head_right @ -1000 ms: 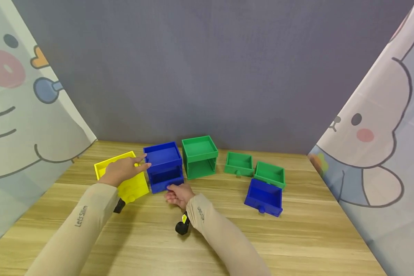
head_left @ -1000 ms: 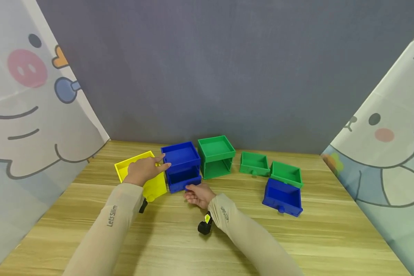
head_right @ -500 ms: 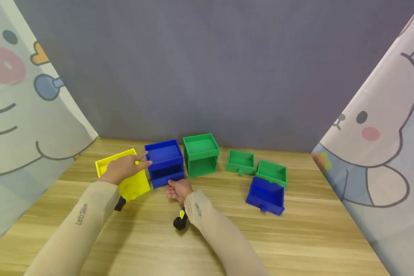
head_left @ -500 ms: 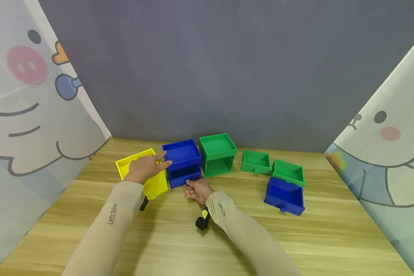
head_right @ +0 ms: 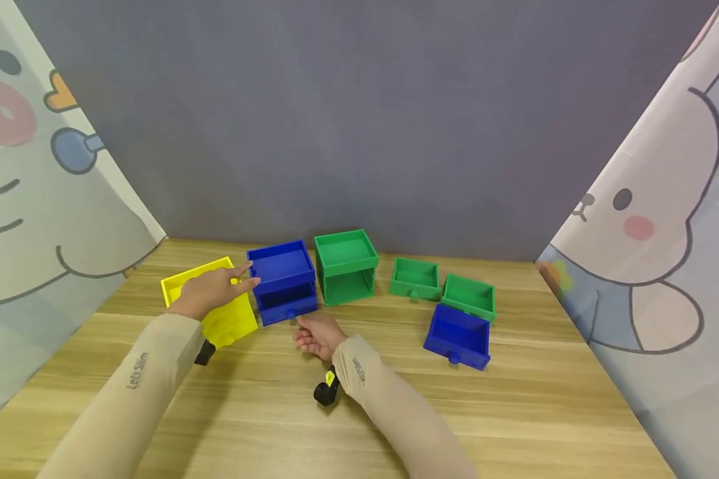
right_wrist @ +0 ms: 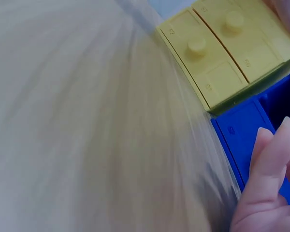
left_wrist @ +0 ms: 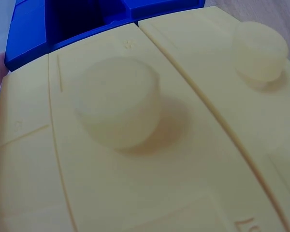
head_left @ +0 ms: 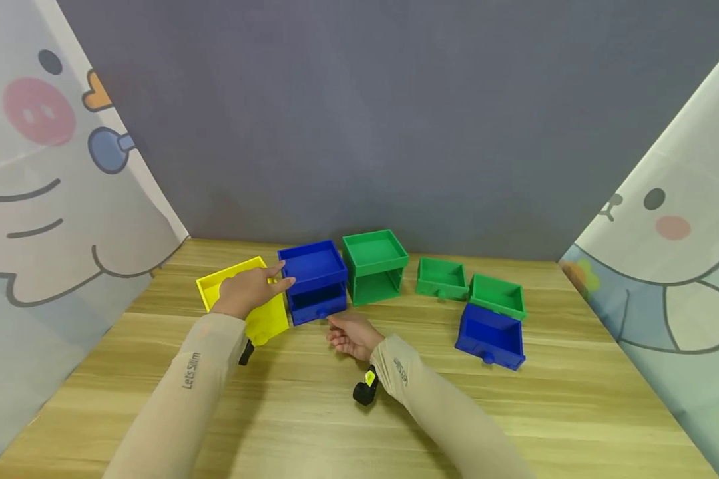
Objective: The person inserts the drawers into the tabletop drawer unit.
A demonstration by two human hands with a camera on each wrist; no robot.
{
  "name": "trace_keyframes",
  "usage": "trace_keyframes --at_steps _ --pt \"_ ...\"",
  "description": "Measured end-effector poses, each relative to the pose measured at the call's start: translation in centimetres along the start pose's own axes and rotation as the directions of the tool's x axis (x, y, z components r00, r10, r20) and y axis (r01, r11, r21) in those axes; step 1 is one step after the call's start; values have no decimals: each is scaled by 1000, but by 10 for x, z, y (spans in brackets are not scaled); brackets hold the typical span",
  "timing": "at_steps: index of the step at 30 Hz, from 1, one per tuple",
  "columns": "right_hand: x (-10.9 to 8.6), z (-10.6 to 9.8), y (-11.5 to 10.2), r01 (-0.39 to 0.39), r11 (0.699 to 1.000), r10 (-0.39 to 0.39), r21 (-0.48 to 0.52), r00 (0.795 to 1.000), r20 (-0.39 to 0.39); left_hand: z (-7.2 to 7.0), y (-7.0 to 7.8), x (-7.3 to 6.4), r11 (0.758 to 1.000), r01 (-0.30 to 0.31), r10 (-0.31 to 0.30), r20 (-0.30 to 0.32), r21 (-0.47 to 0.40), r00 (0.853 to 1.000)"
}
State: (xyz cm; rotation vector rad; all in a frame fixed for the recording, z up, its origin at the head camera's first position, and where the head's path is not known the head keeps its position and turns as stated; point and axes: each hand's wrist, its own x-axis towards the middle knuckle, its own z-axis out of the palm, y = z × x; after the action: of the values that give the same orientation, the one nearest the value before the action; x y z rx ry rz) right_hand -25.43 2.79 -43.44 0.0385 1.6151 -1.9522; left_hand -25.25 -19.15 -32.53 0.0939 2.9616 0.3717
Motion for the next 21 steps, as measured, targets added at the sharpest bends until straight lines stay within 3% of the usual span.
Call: trace_keyframes --at_steps 9,21 --pt "-39 -47 0 17 997 -18 -80 1000 -16 0 -3 -1 1000 -25 25 1 -13 1000" --pt "-112 -123 -4 47 996 -51 -71 997 -59 2 -5 2 999 -33 32 -5 -22 999"
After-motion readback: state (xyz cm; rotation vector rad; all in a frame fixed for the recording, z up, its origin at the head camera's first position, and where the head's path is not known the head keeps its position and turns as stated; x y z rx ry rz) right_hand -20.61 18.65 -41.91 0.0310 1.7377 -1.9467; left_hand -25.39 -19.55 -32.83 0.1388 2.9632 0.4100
